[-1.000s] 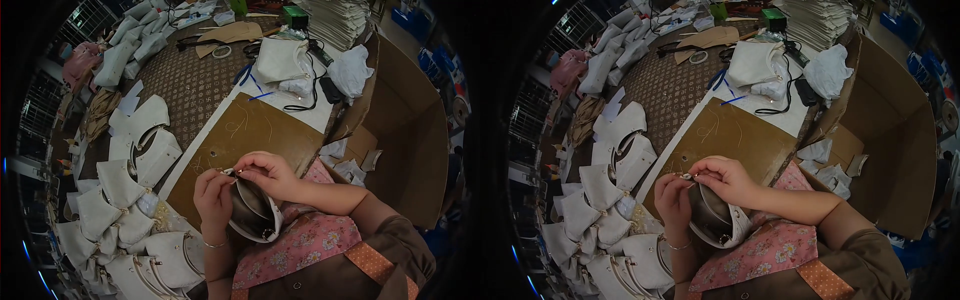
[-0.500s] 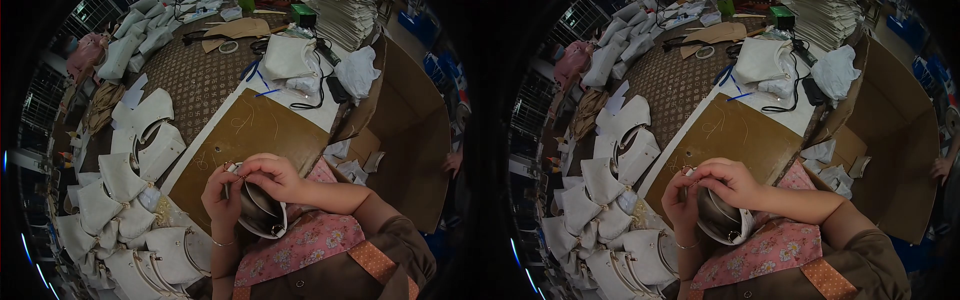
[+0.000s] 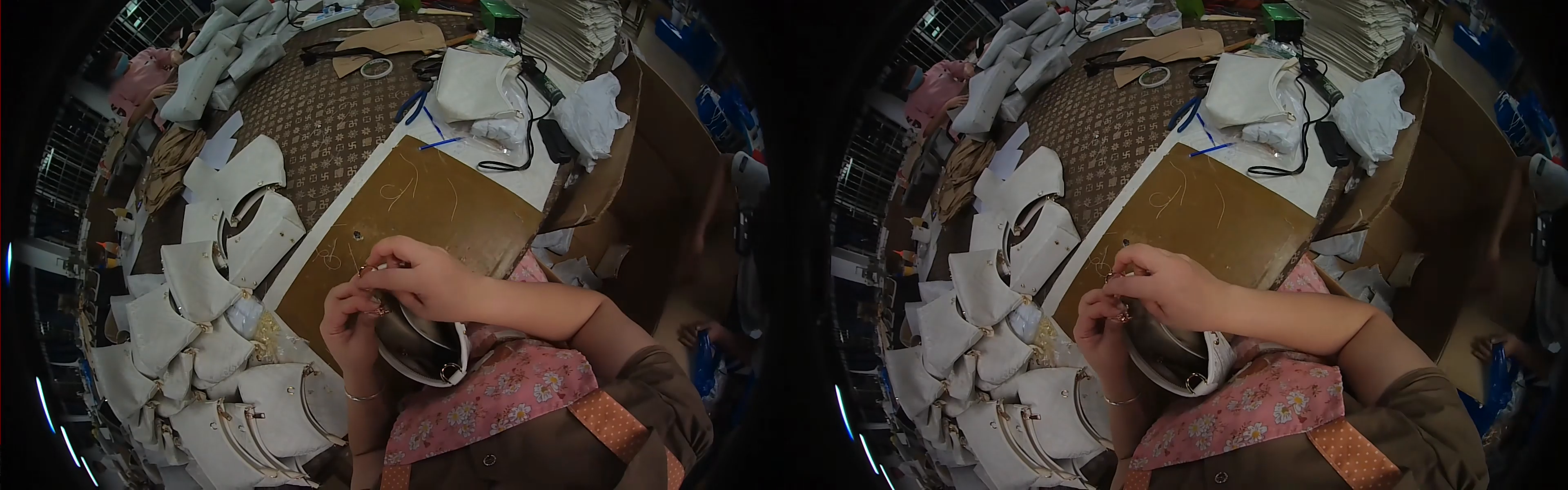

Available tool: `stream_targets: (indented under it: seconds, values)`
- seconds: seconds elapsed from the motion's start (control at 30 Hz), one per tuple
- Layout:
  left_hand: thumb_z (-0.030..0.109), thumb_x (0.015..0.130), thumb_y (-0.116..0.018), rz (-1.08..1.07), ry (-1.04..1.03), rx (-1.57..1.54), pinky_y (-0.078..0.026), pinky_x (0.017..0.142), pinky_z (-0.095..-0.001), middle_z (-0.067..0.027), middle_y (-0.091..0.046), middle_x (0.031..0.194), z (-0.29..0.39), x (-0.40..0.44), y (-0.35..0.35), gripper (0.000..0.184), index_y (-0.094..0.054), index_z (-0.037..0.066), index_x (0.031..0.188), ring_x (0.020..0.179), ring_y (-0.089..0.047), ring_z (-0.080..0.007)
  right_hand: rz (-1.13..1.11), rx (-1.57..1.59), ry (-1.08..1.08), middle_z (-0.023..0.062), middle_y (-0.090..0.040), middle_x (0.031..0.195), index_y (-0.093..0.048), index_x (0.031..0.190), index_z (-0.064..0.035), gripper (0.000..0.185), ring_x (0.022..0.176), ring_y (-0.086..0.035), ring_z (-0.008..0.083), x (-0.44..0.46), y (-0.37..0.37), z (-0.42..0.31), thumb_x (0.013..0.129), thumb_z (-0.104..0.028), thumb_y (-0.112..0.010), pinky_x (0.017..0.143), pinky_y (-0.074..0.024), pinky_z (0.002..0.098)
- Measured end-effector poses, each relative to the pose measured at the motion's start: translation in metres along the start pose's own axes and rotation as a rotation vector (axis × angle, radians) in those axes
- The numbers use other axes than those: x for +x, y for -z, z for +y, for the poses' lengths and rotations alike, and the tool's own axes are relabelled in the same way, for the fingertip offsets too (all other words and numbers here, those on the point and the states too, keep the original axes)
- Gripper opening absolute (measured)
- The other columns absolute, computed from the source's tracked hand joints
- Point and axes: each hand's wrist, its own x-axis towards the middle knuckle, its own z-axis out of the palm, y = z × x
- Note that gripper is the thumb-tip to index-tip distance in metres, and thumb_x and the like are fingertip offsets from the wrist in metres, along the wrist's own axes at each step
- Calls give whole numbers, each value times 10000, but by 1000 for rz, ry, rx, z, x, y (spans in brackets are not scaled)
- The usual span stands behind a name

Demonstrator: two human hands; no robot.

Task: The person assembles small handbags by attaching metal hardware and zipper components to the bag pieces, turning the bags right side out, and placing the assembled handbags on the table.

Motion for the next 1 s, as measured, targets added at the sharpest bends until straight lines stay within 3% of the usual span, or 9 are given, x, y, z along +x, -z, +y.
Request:
stream_targets:
  seconds: [0.17, 0.23, 0.37, 0.43, 0.5, 0.73, 0.87, 0.93, 1.0]
  values:
    - [25, 856, -614, 140, 53, -153, -431, 875, -308, -60, -524, 908, 6, 1, -6, 81, -552, 12, 806, 950, -564, -206, -4, 41, 64, 91, -557, 1013, -635, 924, -43, 241, 747, -566, 181, 1, -6, 7, 729, 89, -590, 643, -475, 276]
    - [34, 857, -620, 184, 86, -219, -426, 882, -310, -57, -527, 907, 3, -1, -1, 83, -551, 10, 817, 945, -565, -208, 25, 276, -68, 73, -591, 934, -620, 858, -26, 154, 764, -588, 184, 0, -7, 7, 745, 78, -605, 636, -478, 273]
    - [-10, 839, -622, 128, 119, -155, -435, 914, -343, -78, -541, 932, 0, -2, 12, 50, -579, -23, 862, 1015, -581, -241, -60, 230, -29, 55, -611, 846, -606, 888, -34, 162, 759, -604, 182, 2, 0, 5, 758, 61, -620, 616, -480, 271]
    - [-27, 842, -610, 101, 115, -123, -437, 916, -343, -82, -545, 937, 4, 0, 13, 40, -579, -25, 866, 1015, -583, -240, -141, 312, -220, 39, -607, 805, -566, 967, -47, 240, 717, -597, 167, 7, 6, -4, 755, 44, -633, 591, -474, 265]
    - [-19, 840, -597, 89, 162, -83, -426, 852, -283, -50, -533, 897, 10, 1, 11, 43, -555, -9, 844, 911, -547, -168, -186, 299, -234, 39, -603, 802, -542, 993, -48, 273, 698, -588, 159, 9, 7, -5, 752, 35, -641, 578, -471, 264]
    - [-129, 762, -507, 29, 72, 169, -433, 836, -267, -58, -531, 898, 24, 7, 7, 149, -561, -16, 843, 848, -541, -149, -191, 263, -213, 40, -584, 837, -507, 1002, -51, 309, 654, -560, 140, 7, 5, -4, 740, 23, -654, 547, -459, 256]
    - [-101, 792, -563, 32, 24, 192, -458, 862, -304, -86, -547, 921, 21, 6, 9, 109, -593, -19, 858, 924, -587, -213, -130, 313, -229, 47, -578, 833, -530, 1002, -49, 321, 686, -568, 173, 7, 0, -3, 718, 12, -666, 585, -471, 281]
    - [-84, 806, -600, 36, -34, 178, -476, 858, -321, -103, -558, 929, 17, 6, 7, 92, -617, -20, 870, 973, -607, -253, -56, 148, 20, 62, -569, 883, -579, 973, -61, 316, 758, -563, 214, 10, -2, 5, 682, 20, -673, 641, -477, 316]
    - [-78, 805, -605, 44, -58, 159, -477, 861, -331, -103, -560, 924, 15, 5, 2, 87, -626, -19, 865, 990, -606, -271, -32, 105, -7, 69, -560, 923, -608, 953, -75, 306, 789, -554, 231, 9, -3, 1, 671, 24, -671, 662, -476, 322]
